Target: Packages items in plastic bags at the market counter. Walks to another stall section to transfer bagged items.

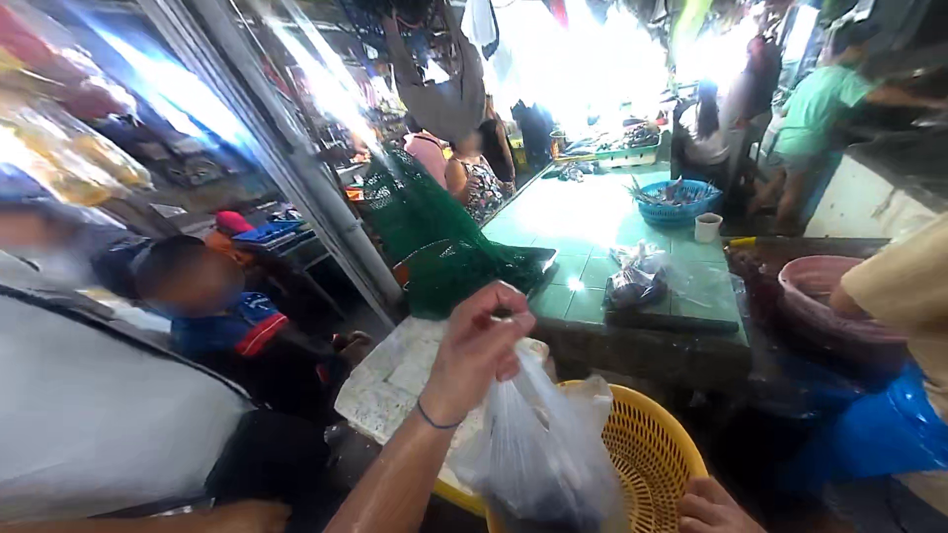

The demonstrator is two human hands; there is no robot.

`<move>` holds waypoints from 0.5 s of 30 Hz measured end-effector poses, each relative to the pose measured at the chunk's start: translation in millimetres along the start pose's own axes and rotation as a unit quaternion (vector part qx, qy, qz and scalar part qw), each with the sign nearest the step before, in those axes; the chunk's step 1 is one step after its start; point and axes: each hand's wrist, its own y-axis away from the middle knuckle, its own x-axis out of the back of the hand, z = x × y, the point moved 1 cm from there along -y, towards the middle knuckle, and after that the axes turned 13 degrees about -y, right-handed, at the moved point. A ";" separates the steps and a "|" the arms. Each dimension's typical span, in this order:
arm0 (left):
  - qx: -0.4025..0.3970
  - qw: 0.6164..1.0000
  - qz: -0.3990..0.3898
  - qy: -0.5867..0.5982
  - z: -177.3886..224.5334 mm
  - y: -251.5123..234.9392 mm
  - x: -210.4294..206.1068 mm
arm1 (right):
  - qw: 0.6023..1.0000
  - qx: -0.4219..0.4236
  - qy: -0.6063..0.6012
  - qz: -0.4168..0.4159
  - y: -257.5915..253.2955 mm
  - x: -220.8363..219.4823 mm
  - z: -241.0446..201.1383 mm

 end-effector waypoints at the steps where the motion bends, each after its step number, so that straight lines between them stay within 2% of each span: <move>1: -0.017 1.000 0.001 -0.012 -3.9 -18.7 5.3 | 1.000 0.006 0.013 0.000 -13.5 7.8 14.5; 4: -0.055 0.997 0.025 -0.038 -20.7 -86.7 16.9 | 0.998 0.030 0.053 0.010 -57.1 32.3 75.4; 7: -0.062 0.997 0.046 -0.032 -49.5 -167.5 22.8 | 0.994 0.060 0.084 0.036 -102.3 48.7 158.0; 11: -0.033 0.996 0.083 -0.007 -104.1 -290.2 25.5 | 0.984 0.072 0.139 0.088 -159.0 67.2 280.8; 15: 0.011 0.991 0.128 -0.034 -162.4 -406.5 38.3 | 0.975 0.055 0.189 0.103 -215.1 102.0 390.5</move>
